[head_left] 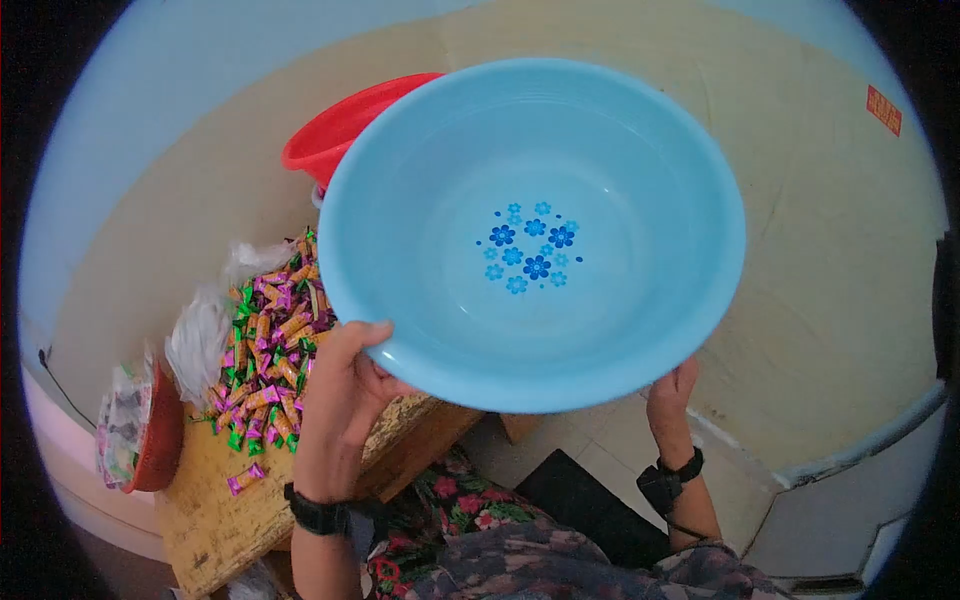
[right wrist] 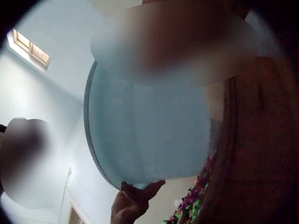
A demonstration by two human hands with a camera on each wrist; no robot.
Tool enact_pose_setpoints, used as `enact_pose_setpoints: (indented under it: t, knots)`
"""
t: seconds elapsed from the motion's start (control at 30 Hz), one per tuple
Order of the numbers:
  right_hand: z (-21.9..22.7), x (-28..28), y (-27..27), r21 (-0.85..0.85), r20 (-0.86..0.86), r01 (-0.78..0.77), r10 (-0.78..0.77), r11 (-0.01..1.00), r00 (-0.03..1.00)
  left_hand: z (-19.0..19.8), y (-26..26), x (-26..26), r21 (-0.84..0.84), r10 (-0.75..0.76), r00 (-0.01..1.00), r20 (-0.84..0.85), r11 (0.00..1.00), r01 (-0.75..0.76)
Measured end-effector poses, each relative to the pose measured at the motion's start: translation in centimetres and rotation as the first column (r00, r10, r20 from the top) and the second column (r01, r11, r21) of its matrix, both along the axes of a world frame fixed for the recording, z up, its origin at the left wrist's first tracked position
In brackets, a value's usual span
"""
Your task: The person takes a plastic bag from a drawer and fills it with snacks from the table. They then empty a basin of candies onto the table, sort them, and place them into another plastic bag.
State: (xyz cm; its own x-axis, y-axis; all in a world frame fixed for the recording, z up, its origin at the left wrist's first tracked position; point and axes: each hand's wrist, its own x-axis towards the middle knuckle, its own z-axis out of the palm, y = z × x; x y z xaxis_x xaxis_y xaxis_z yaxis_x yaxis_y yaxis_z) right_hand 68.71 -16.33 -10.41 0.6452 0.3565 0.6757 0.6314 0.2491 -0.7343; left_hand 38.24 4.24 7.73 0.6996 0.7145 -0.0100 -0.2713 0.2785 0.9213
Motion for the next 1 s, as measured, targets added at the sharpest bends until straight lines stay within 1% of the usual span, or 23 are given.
enact_pose_setpoints:
  t: [0.03, 0.07, 0.13, 0.2, 0.23, 0.3, 0.33, 0.37, 0.4, 0.43, 0.5, 0.53, 0.57, 0.6, 0.63, 0.7, 0.77, 0.8, 0.87, 0.9, 0.93, 0.97, 1.0]
  knots:
    - [1.0, -0.8, 0.9, -0.008, 0.019, 0.017, -0.016, 1.000, 1.000, -0.3, 1.2, 0.3, 0.006, 0.005, 1.000, 0.015, 1.000, -0.005]
    - [1.1, -0.9, 1.3, -0.014, -0.028, 0.004, -0.005, 1.000, 1.000, -0.7, 1.9, 1.2, 0.013, 0.011, 1.000, 0.020, 1.000, -0.011]
    - [0.5, -1.3, 1.6, -0.021, -0.122, -0.018, 0.015, 1.000, 0.992, -1.0, 2.5, 2.4, 0.034, -0.008, 1.000, -0.004, 0.999, 0.008]
    - [-0.5, -0.6, 2.8, -0.043, -0.138, 0.036, -0.041, 0.998, 0.990, -1.0, 3.0, 3.4, 0.030, -0.020, 1.000, -0.009, 0.999, 0.020]
    - [-1.2, -0.2, 3.6, -0.062, -0.147, 0.061, -0.070, 0.996, 0.987, -0.8, 2.7, 3.7, 0.051, -0.018, 0.999, -0.032, 0.998, 0.020]
    - [-3.0, 1.6, 4.4, 0.010, -0.130, 0.132, -0.129, 0.991, 0.983, 0.3, 1.9, 4.5, 0.082, -0.009, 0.997, -0.072, 0.997, 0.015]
    - [-4.4, 2.6, 4.1, 0.059, -0.128, 0.171, -0.163, 0.984, 0.978, 0.4, 0.8, 4.8, 0.066, -0.041, 0.995, -0.088, 0.997, 0.047]
    - [-4.5, 3.2, 3.5, 0.060, -0.113, 0.211, -0.204, 0.976, 0.972, 0.3, -0.6, 4.9, 0.050, -0.071, 0.992, -0.103, 0.996, 0.077]
    - [-3.7, 3.5, 2.3, 0.068, -0.096, 0.255, -0.248, 0.964, 0.964, 0.3, -1.9, 5.2, 0.038, -0.106, 0.988, -0.114, 0.993, 0.111]
    - [-2.8, 3.5, 1.5, 0.078, -0.078, 0.296, -0.290, 0.952, 0.954, 0.3, -2.7, 5.6, -0.015, -0.115, 0.990, -0.077, 0.993, 0.115]
    - [1.8, 1.1, 1.4, 0.071, -0.209, 0.195, -0.177, 0.978, 0.962, 0.4, -3.1, 5.1, -0.117, -0.091, 0.996, 0.007, 0.989, 0.091]
    - [3.0, 0.4, 1.4, 0.069, -0.274, 0.153, -0.129, 0.986, 0.953, 0.3, -2.8, 5.3, -0.078, -0.084, 0.996, 0.011, 0.993, 0.085]
    - [2.4, 0.7, 1.4, -0.036, -0.159, 0.213, -0.216, 0.976, 0.963, 0.3, -2.7, 5.6, -0.033, -0.087, 0.996, 0.018, 0.996, 0.087]
    - [2.8, 0.7, 2.0, -0.060, -0.161, 0.184, -0.192, 0.981, 0.968, 0.2, -2.3, 6.1, 0.005, -0.087, 0.996, 0.025, 0.996, 0.087]
    - [3.5, 0.6, 2.8, -0.080, -0.161, 0.157, -0.168, 0.984, 0.972, -0.4, -1.8, 6.8, 0.116, 0.000, 0.998, 0.069, 0.993, -0.008]
    - [4.0, 1.3, 4.9, -0.129, -0.136, 0.111, -0.129, 0.985, 0.982, -1.2, 0.9, 7.3, 0.038, 0.046, 0.995, 0.083, 0.998, -0.049]
    - [4.4, 1.9, 6.1, -0.183, -0.123, 0.123, -0.147, 0.975, 0.981, -1.7, 4.1, 6.7, -0.055, 0.090, 0.994, 0.069, 0.995, -0.087]
    - [4.1, 2.1, 6.7, -0.197, -0.117, 0.131, -0.156, 0.972, 0.981, -2.0, 5.8, 6.3, 0.013, 0.155, 0.987, 0.032, 0.988, -0.155]
    - [3.0, 2.7, 6.6, -0.126, -0.169, 0.101, -0.122, 0.987, 0.978, -2.3, 9.4, 5.8, 0.140, 0.269, 0.963, -0.031, 0.955, -0.262]
    - [2.6, 2.9, 6.6, -0.093, -0.192, 0.093, -0.110, 0.991, 0.975, -2.9, 11.9, 5.4, 0.382, 0.369, 0.926, -0.086, 0.870, -0.311]
    - [2.7, 3.0, 6.4, -0.113, -0.182, 0.093, -0.113, 0.989, 0.977, -3.8, 14.6, 4.9, 0.599, 0.475, 0.872, -0.116, 0.734, -0.320]
    - [2.8, 3.0, 6.3, -0.136, -0.176, 0.089, -0.112, 0.987, 0.978, -4.3, 16.3, 4.9, 0.767, 0.566, 0.817, -0.112, 0.571, -0.291]
    - [3.6, 3.0, 6.0, -0.158, -0.167, 0.089, -0.116, 0.983, 0.979, -4.9, 18.1, 4.9, 0.892, 0.670, 0.738, -0.076, 0.377, -0.250]
